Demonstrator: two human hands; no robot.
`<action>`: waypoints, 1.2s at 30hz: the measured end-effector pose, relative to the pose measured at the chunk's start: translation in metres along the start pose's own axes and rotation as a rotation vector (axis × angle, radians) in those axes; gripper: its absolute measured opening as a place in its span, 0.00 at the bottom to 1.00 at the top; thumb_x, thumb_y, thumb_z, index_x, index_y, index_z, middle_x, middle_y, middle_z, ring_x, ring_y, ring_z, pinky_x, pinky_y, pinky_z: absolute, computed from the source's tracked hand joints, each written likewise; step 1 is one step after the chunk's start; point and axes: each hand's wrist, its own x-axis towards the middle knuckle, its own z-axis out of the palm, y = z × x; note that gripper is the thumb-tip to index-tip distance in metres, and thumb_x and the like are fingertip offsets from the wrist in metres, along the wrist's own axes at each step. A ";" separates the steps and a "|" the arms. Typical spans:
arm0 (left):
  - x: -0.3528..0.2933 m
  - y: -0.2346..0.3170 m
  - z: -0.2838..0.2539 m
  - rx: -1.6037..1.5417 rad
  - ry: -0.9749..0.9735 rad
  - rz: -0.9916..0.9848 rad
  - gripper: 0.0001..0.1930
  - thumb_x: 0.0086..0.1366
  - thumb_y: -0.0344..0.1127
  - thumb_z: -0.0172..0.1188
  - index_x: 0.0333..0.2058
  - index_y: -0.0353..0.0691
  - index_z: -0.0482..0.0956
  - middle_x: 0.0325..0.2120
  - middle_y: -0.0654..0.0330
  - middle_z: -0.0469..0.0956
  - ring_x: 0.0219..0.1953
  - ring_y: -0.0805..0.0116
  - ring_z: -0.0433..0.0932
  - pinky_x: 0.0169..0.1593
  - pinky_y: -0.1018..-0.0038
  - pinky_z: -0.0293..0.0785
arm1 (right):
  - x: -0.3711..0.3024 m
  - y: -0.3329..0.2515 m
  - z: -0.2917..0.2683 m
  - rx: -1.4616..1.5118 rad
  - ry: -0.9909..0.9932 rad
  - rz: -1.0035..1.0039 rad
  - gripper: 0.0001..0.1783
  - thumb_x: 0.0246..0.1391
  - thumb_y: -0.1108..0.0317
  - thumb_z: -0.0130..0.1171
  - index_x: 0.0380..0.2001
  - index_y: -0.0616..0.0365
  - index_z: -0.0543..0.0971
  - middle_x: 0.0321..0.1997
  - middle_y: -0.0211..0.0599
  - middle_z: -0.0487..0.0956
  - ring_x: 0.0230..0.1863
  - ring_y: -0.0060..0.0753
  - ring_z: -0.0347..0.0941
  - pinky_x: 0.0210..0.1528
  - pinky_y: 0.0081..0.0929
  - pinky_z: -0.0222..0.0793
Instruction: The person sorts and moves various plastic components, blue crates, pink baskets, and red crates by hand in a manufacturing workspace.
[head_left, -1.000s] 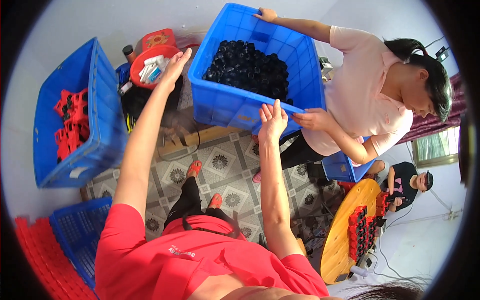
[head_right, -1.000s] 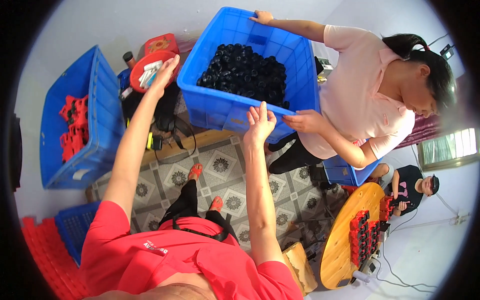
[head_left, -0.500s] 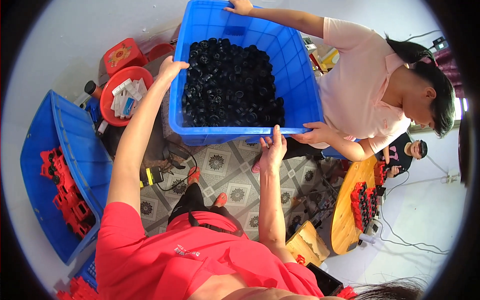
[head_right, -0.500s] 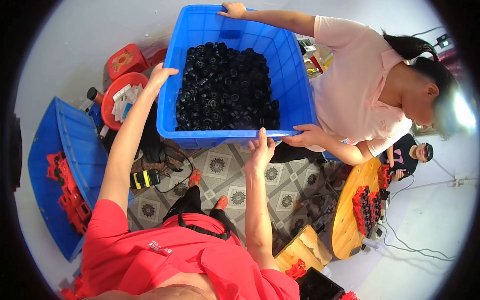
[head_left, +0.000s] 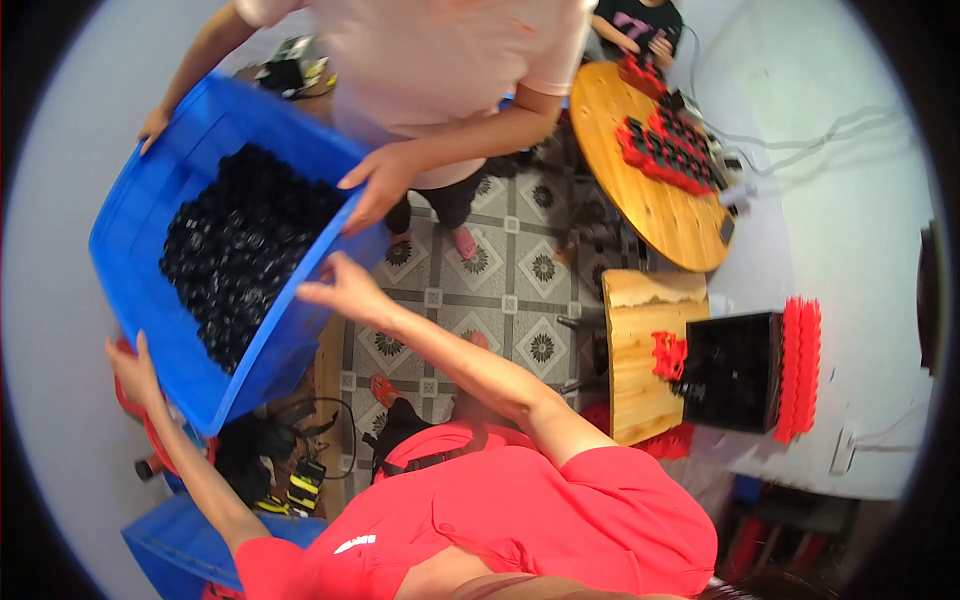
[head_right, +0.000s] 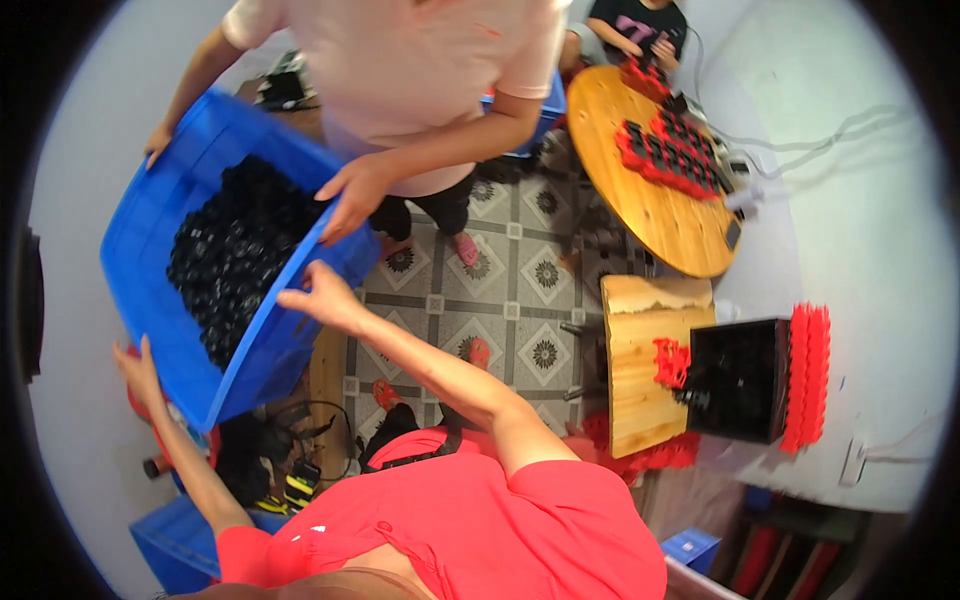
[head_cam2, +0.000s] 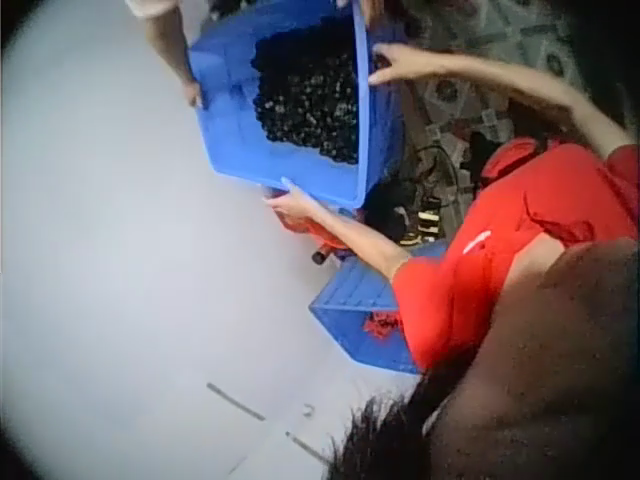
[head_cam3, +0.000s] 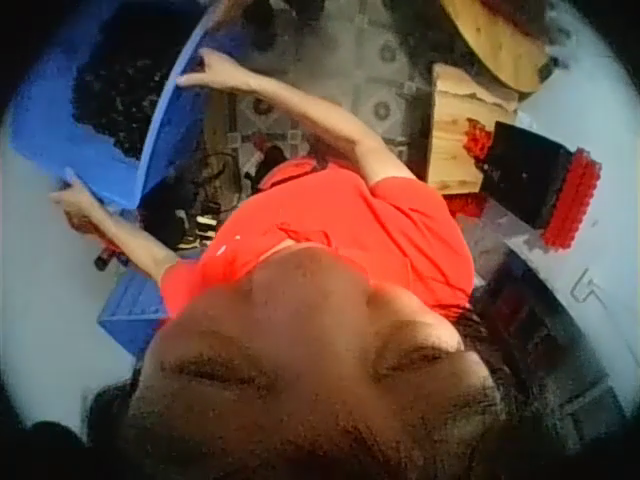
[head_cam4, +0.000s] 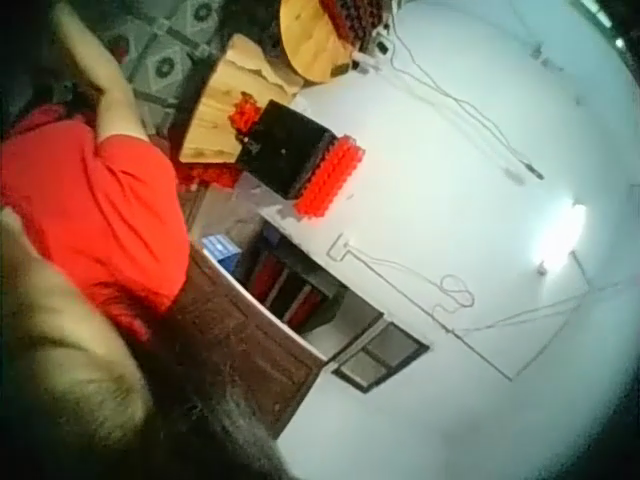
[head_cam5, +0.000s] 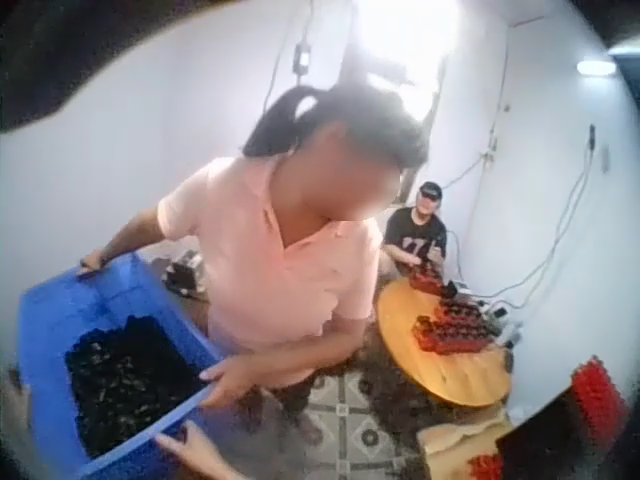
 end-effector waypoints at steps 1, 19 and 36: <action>-0.005 0.022 -0.020 -0.042 0.127 0.130 0.32 0.60 0.47 0.60 0.57 0.32 0.62 0.55 0.42 0.66 0.55 0.49 0.69 0.56 0.61 0.65 | 0.006 0.021 -0.006 -0.083 -0.050 -0.050 0.33 0.44 0.52 0.65 0.46 0.68 0.71 0.43 0.47 0.75 0.46 0.38 0.72 0.49 0.33 0.68; -0.426 0.801 0.059 -1.178 -1.207 0.593 0.18 0.58 0.31 0.60 0.47 0.36 0.73 0.41 0.56 0.77 0.39 0.66 0.78 0.42 0.73 0.74 | -0.133 0.175 -0.474 -0.079 0.373 0.007 0.18 0.48 0.66 0.60 0.43 0.60 0.74 0.42 0.45 0.77 0.44 0.39 0.74 0.45 0.34 0.69; -0.288 1.130 0.508 -0.284 -0.768 0.303 0.52 0.49 0.50 0.67 0.65 0.42 0.43 0.66 0.47 0.45 0.67 0.47 0.46 0.65 0.52 0.47 | -0.291 0.202 -0.565 0.120 0.915 0.792 0.17 0.57 0.68 0.55 0.47 0.65 0.74 0.44 0.45 0.79 0.47 0.35 0.75 0.50 0.29 0.68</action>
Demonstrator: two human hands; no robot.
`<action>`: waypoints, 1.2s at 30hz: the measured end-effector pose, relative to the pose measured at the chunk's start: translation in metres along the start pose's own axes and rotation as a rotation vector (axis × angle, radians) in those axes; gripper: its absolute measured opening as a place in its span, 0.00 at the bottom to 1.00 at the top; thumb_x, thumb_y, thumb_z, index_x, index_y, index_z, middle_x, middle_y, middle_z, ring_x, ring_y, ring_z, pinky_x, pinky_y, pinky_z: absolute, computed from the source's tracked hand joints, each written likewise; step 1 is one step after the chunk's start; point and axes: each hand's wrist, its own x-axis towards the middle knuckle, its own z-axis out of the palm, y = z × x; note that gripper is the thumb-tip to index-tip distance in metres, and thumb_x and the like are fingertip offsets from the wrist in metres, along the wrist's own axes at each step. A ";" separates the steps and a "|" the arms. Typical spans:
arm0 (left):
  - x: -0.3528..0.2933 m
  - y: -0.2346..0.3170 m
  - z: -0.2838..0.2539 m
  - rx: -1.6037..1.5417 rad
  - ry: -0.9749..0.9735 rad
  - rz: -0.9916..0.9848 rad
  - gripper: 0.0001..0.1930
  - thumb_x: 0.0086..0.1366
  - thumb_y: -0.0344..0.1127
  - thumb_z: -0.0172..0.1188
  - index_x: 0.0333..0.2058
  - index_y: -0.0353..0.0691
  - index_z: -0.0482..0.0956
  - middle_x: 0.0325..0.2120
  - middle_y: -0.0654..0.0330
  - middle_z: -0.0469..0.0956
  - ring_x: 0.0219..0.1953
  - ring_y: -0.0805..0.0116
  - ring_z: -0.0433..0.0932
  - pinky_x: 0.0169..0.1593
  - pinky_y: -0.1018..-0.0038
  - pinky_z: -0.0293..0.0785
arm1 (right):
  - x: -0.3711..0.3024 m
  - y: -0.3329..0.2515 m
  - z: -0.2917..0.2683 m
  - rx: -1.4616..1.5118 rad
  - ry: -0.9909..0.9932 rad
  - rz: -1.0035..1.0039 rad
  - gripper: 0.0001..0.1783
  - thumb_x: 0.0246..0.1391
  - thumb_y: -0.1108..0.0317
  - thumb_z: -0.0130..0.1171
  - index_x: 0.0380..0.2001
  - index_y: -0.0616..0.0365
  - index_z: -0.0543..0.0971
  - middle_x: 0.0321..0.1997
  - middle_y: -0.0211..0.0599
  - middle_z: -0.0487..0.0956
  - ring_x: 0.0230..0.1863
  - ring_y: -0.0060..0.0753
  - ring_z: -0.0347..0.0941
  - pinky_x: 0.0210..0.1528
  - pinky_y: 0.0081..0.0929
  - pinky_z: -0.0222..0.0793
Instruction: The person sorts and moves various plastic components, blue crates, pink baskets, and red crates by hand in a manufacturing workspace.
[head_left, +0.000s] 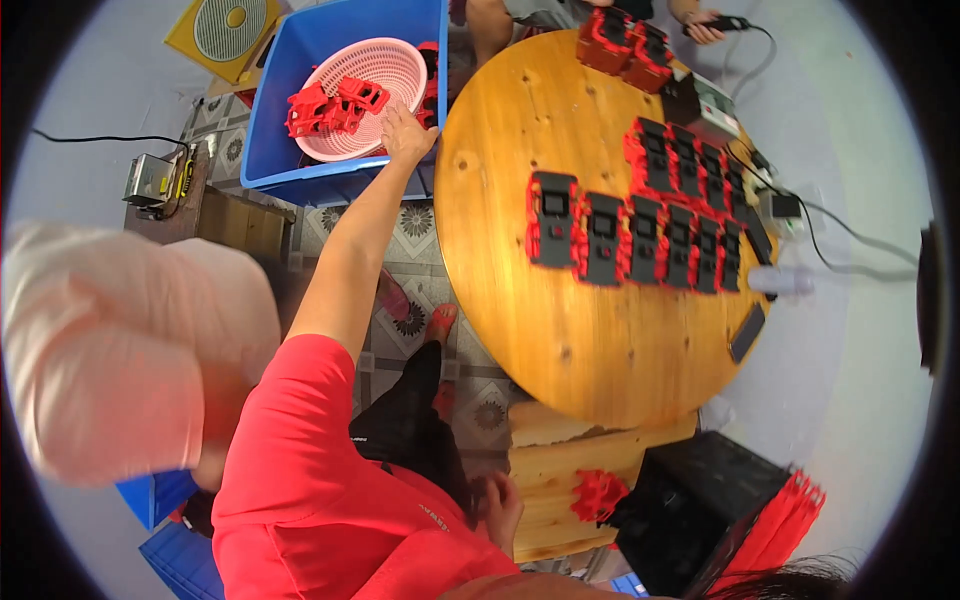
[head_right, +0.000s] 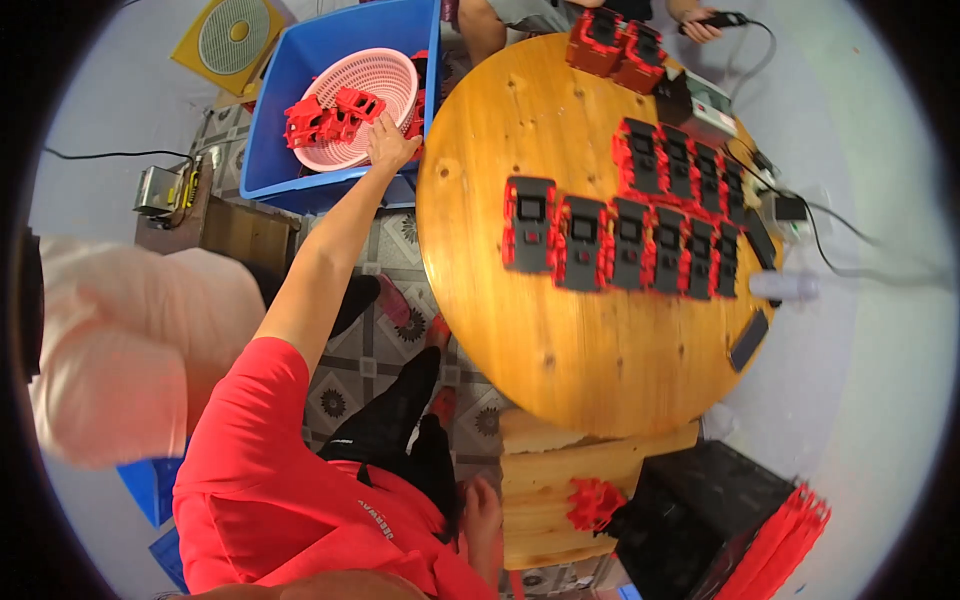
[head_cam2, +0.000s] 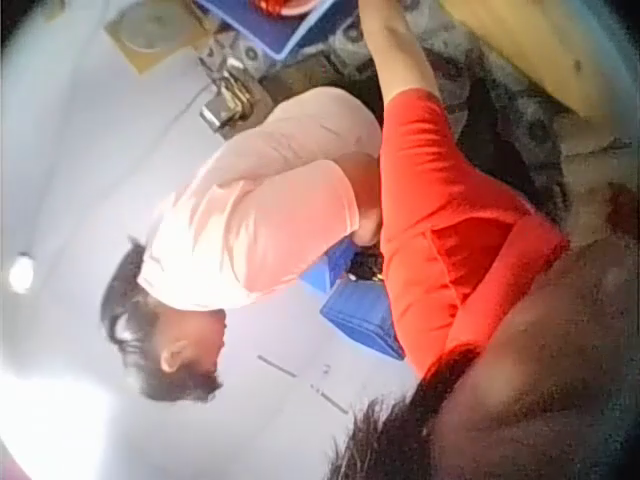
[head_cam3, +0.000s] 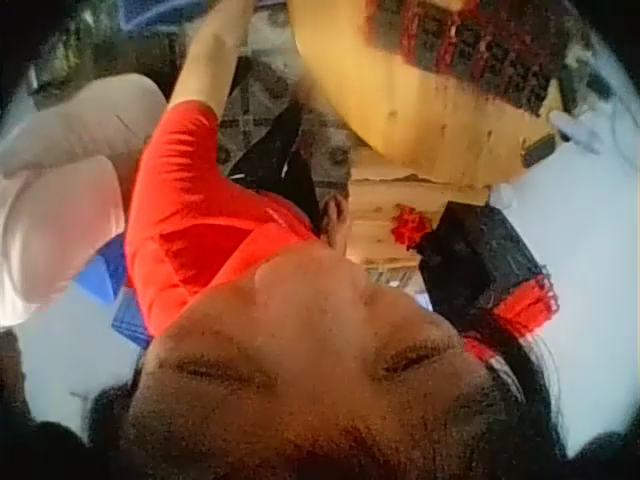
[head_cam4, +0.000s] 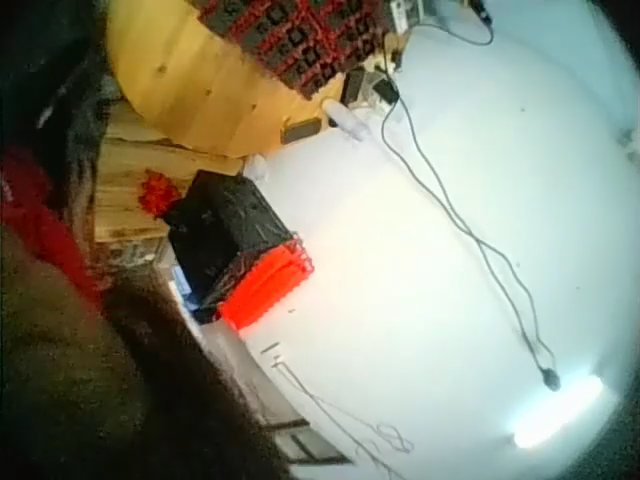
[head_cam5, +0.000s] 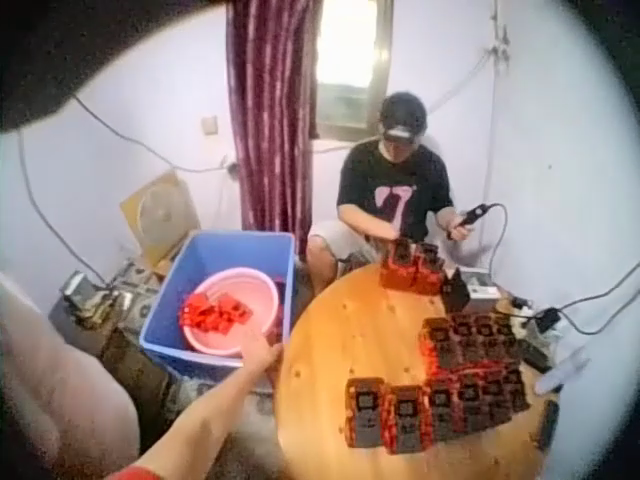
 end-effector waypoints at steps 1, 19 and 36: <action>0.018 -0.003 0.011 0.005 -0.008 -0.018 0.52 0.49 0.50 0.67 0.65 0.42 0.43 0.66 0.47 0.45 0.67 0.47 0.46 0.65 0.52 0.47 | 0.001 -0.006 0.000 -0.015 -0.008 0.012 0.17 0.57 0.68 0.55 0.47 0.65 0.74 0.44 0.45 0.79 0.47 0.35 0.75 0.50 0.29 0.68; 0.161 -0.094 -0.073 -1.161 0.580 -0.152 0.14 0.61 0.33 0.58 0.44 0.32 0.72 0.34 0.50 0.79 0.35 0.57 0.80 0.39 0.65 0.76 | 0.094 -0.107 0.012 -0.091 -0.085 0.259 0.17 0.55 0.73 0.55 0.48 0.66 0.73 0.41 0.45 0.80 0.44 0.34 0.76 0.46 0.27 0.70; -0.240 -0.037 -0.233 -2.481 0.102 -0.154 0.24 0.68 0.39 0.44 0.60 0.36 0.58 0.60 0.50 0.62 0.61 0.52 0.61 0.65 0.54 0.53 | 0.060 -0.237 -0.018 -0.671 0.214 -1.176 0.35 0.47 0.65 0.64 0.59 0.59 0.64 0.64 0.52 0.60 0.64 0.52 0.56 0.61 0.46 0.54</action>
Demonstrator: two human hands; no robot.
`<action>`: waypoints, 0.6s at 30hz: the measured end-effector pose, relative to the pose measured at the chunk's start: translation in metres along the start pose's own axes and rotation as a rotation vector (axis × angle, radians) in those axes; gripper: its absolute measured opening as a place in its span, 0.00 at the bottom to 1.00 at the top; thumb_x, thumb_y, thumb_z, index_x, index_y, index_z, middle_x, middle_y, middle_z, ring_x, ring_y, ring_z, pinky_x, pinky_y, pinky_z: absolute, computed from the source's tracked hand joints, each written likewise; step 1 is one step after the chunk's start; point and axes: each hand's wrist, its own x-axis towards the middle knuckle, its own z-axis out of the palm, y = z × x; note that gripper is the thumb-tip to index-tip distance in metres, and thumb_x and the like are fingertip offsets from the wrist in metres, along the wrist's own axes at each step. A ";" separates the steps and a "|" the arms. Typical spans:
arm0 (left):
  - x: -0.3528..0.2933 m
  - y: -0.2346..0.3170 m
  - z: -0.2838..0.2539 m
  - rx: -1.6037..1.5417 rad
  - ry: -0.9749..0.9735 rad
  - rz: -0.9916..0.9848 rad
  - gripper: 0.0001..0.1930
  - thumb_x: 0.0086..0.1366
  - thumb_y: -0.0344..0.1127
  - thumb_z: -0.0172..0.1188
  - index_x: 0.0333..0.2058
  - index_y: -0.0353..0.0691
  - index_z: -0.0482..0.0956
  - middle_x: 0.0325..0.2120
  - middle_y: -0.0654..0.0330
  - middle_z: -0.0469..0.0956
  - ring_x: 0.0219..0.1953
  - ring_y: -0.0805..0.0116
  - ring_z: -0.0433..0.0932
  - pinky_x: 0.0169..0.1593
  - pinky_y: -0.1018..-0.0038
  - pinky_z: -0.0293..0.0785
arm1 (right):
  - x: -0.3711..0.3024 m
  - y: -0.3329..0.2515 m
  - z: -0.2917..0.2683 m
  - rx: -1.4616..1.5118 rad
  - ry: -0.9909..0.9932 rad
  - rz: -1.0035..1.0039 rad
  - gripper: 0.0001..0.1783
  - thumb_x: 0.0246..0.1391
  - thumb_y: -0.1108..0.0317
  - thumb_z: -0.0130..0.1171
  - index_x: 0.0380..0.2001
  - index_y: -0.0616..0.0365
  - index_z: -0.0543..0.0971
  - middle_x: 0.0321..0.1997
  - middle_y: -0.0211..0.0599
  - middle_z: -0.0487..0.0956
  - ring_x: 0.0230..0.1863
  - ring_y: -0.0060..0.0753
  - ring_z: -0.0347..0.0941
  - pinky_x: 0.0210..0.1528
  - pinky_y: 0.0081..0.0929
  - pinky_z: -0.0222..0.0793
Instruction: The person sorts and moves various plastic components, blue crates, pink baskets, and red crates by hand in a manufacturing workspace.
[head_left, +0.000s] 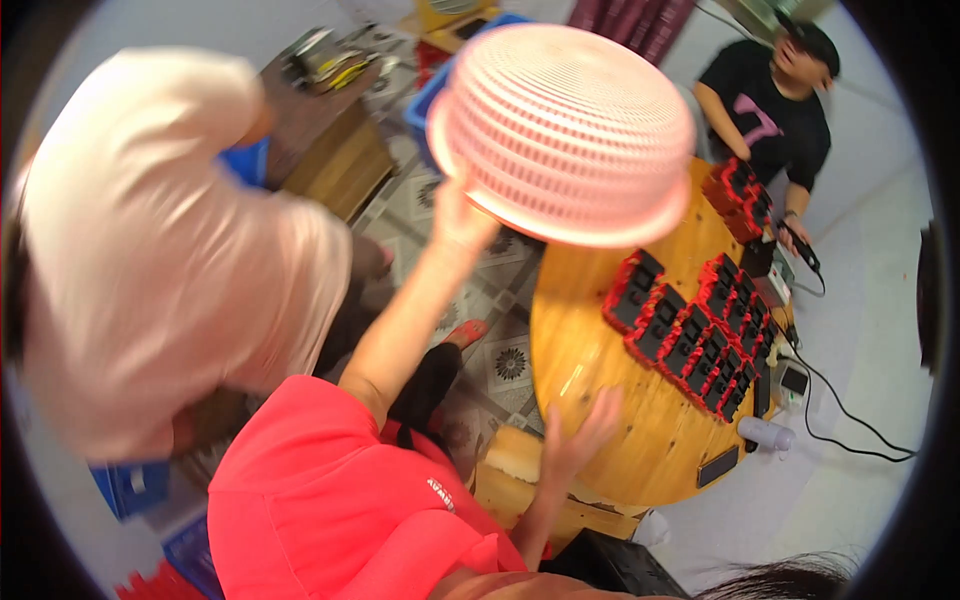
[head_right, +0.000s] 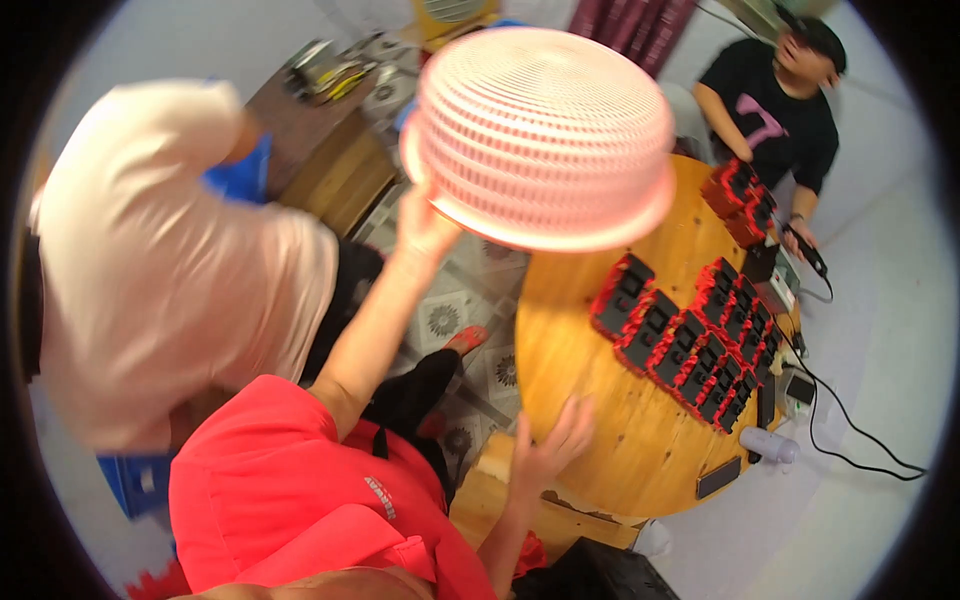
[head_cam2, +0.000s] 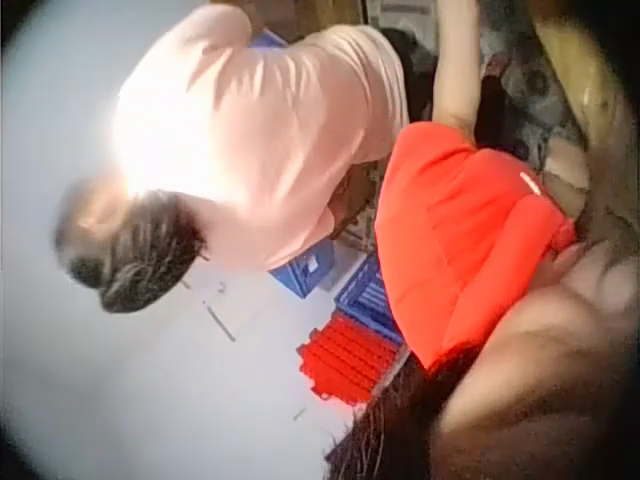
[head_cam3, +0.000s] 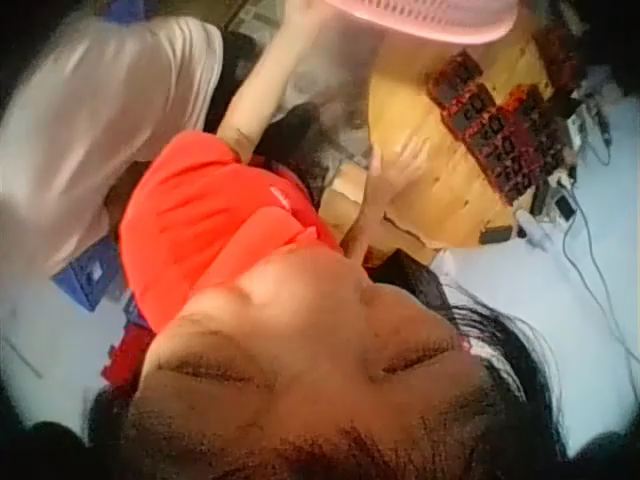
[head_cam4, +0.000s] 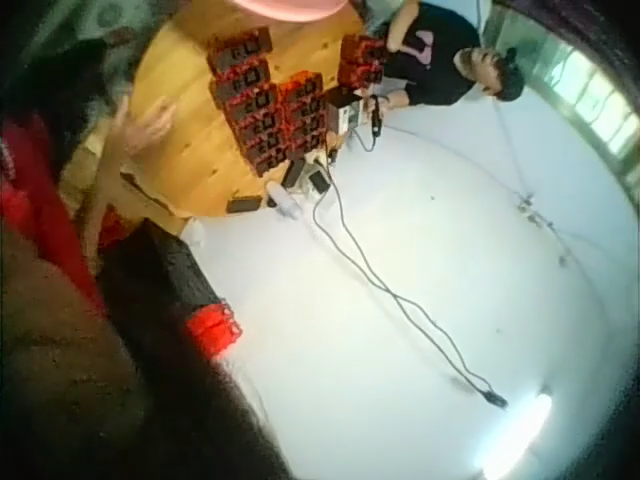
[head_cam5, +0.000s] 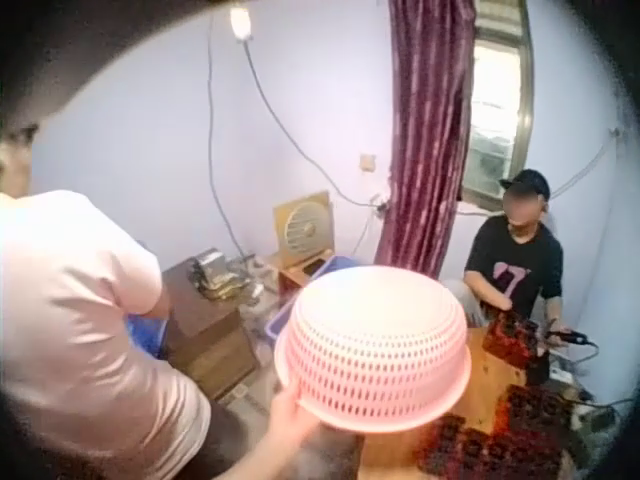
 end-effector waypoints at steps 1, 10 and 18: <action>-0.045 0.001 -0.006 -0.047 0.029 -0.070 0.24 0.67 0.39 0.46 0.60 0.35 0.58 0.59 0.49 0.62 0.61 0.52 0.60 0.65 0.54 0.53 | 0.009 -0.014 -0.012 -0.144 0.116 -0.189 0.37 0.47 0.60 0.65 0.59 0.57 0.64 0.65 0.54 0.57 0.64 0.56 0.54 0.61 0.51 0.53; -0.307 0.044 -0.058 -0.204 0.333 -0.467 0.19 0.66 0.39 0.51 0.51 0.34 0.67 0.51 0.54 0.71 0.54 0.62 0.70 0.62 0.63 0.63 | -0.066 0.021 -0.105 -0.295 0.606 -0.780 0.26 0.50 0.68 0.64 0.54 0.54 0.70 0.49 0.42 0.68 0.52 0.46 0.64 0.47 0.38 0.65; -0.440 0.157 -0.167 -0.205 0.542 -0.415 0.14 0.65 0.38 0.53 0.47 0.38 0.70 0.48 0.58 0.74 0.52 0.64 0.72 0.61 0.65 0.63 | -0.133 -0.095 -0.085 -0.116 0.106 -1.086 0.14 0.52 0.74 0.56 0.43 0.64 0.77 0.41 0.46 0.79 0.34 0.45 0.74 0.37 0.34 0.72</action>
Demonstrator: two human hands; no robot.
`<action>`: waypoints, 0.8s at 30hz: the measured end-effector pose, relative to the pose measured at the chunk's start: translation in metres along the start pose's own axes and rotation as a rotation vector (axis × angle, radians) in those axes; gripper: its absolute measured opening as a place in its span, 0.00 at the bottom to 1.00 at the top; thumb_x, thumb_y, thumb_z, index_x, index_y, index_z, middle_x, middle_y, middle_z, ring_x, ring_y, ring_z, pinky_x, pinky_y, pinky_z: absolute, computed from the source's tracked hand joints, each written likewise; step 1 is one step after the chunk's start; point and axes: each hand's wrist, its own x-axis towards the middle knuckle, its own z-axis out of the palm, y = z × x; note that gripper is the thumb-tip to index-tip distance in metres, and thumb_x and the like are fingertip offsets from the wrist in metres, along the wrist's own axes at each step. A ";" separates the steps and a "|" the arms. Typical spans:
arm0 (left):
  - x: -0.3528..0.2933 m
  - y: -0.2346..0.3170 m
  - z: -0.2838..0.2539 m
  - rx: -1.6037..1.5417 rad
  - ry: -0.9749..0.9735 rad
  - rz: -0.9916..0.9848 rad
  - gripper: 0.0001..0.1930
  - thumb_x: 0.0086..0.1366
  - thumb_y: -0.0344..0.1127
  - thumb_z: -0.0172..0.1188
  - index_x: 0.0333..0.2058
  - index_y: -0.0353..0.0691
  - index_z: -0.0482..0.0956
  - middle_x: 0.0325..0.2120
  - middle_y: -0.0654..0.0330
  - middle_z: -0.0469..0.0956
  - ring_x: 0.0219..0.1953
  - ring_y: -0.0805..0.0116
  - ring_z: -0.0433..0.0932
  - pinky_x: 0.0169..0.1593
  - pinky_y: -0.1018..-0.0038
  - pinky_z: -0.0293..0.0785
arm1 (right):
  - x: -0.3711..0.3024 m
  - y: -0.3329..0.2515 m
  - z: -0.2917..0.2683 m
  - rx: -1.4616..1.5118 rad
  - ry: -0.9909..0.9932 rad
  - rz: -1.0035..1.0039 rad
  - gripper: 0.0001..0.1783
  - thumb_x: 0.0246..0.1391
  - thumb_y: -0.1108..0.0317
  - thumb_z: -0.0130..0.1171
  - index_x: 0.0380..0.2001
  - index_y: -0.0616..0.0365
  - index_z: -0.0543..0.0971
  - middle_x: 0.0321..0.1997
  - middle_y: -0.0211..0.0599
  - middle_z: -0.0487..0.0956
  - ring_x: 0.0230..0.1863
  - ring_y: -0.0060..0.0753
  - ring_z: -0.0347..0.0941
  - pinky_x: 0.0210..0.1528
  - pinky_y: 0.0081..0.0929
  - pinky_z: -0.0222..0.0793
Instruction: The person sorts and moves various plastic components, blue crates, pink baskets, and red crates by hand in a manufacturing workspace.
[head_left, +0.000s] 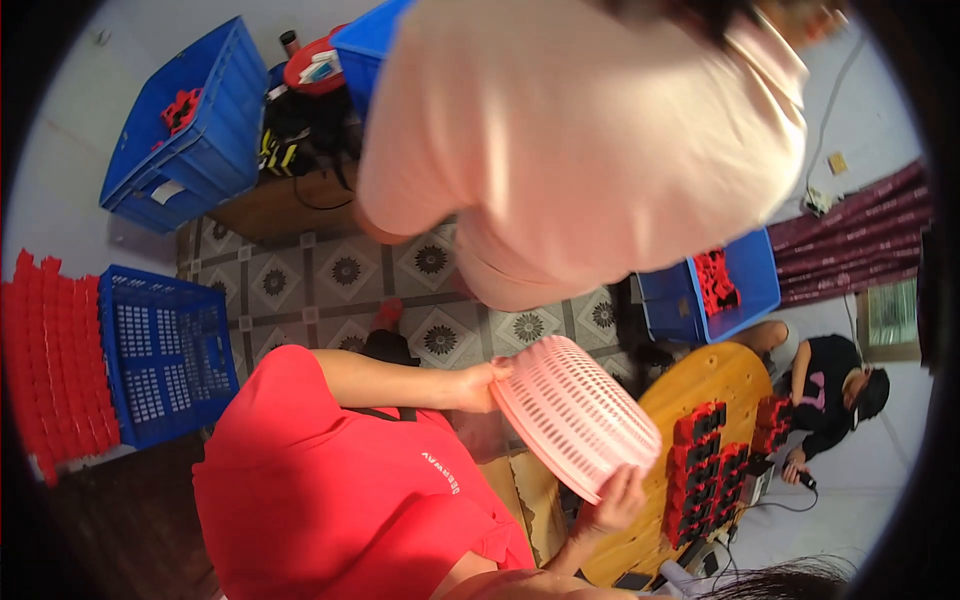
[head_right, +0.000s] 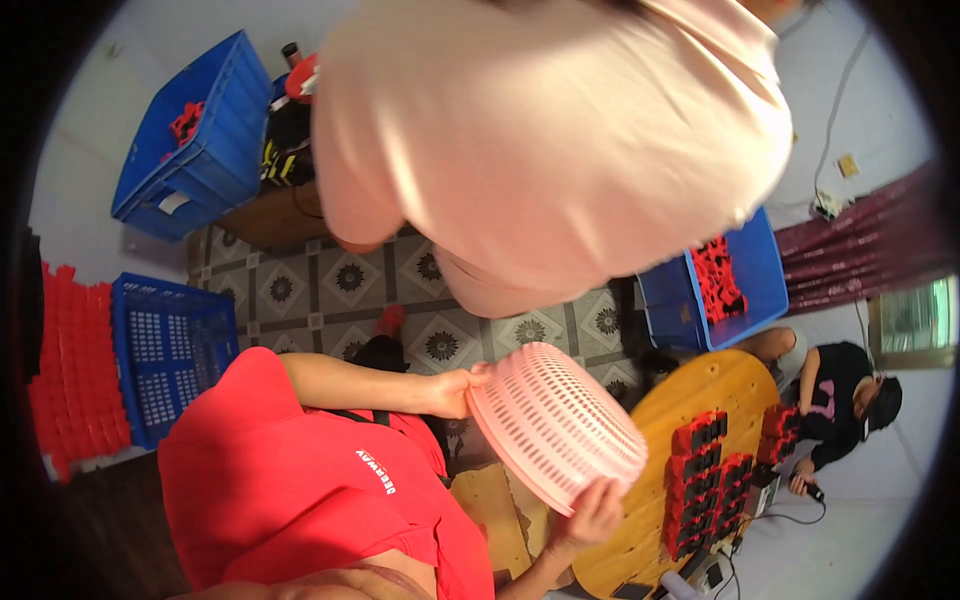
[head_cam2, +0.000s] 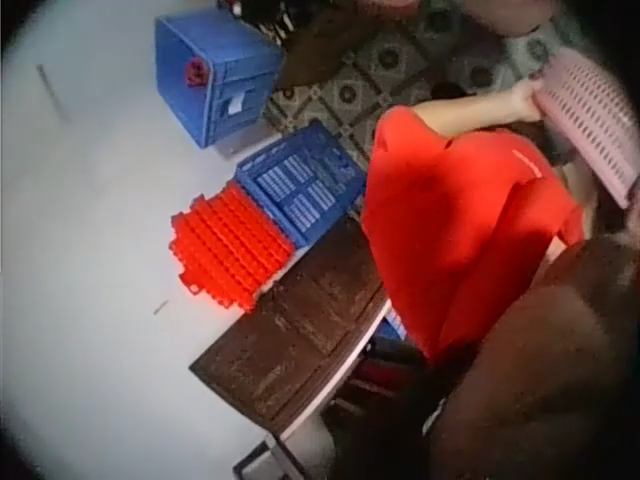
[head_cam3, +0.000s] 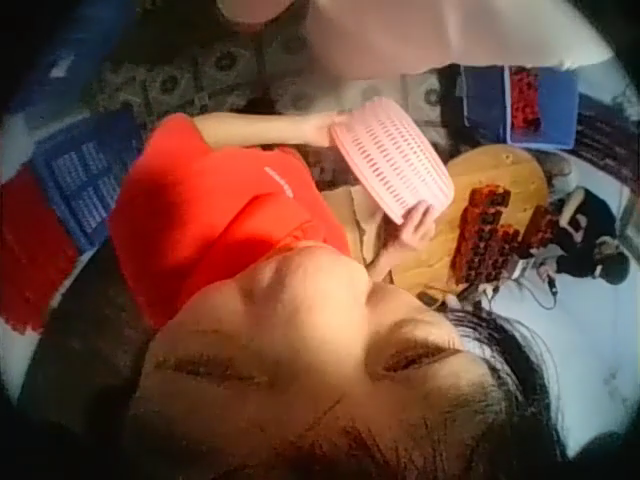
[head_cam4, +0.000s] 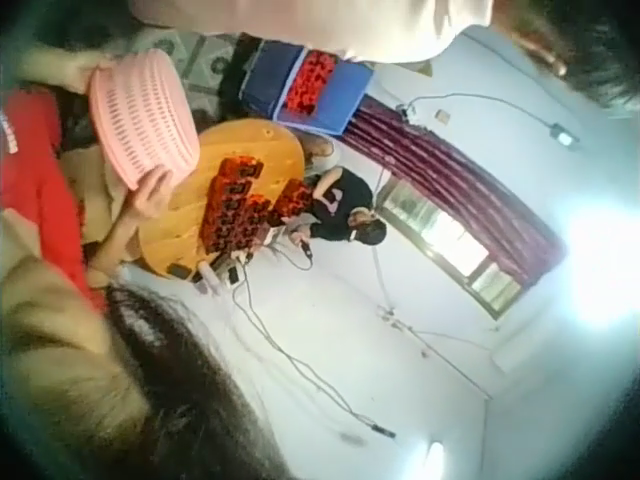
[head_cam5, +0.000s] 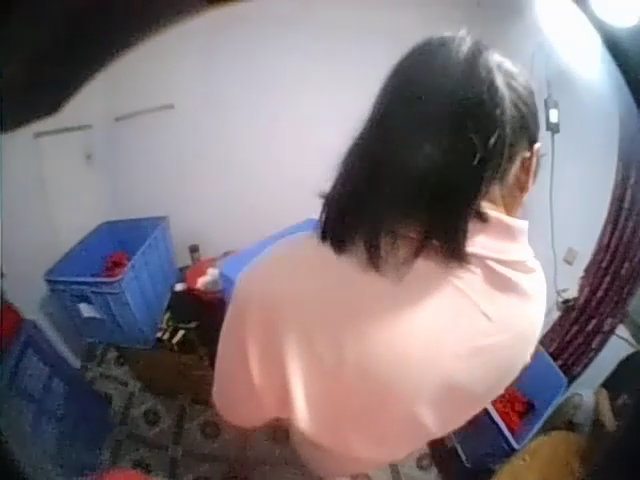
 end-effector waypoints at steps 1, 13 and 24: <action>-0.017 0.017 -0.008 0.019 0.128 0.036 0.13 0.65 0.38 0.53 0.44 0.38 0.71 0.47 0.58 0.75 0.51 0.64 0.73 0.60 0.64 0.64 | -0.016 -0.017 0.019 0.006 -0.049 -0.027 0.12 0.49 0.75 0.58 0.39 0.65 0.79 0.44 0.50 0.77 0.37 0.47 0.74 0.37 0.37 0.71; -0.211 0.300 -0.219 -0.192 0.303 0.481 0.19 0.66 0.49 0.43 0.43 0.41 0.72 0.39 0.56 0.78 0.44 0.61 0.77 0.50 0.60 0.72 | 0.089 -0.406 0.103 0.431 -0.167 -0.003 0.18 0.43 0.77 0.58 0.39 0.47 0.81 0.44 0.37 0.78 0.33 0.42 0.73 0.34 0.31 0.73; -0.401 0.390 -0.177 1.424 0.912 1.659 0.45 0.51 0.50 0.67 0.60 0.32 0.54 0.54 0.45 0.61 0.57 0.51 0.61 0.60 0.60 0.56 | 0.198 -0.525 0.095 1.167 -0.098 1.054 0.12 0.54 0.76 0.57 0.43 0.64 0.75 0.39 0.28 0.77 0.38 0.22 0.70 0.44 0.21 0.65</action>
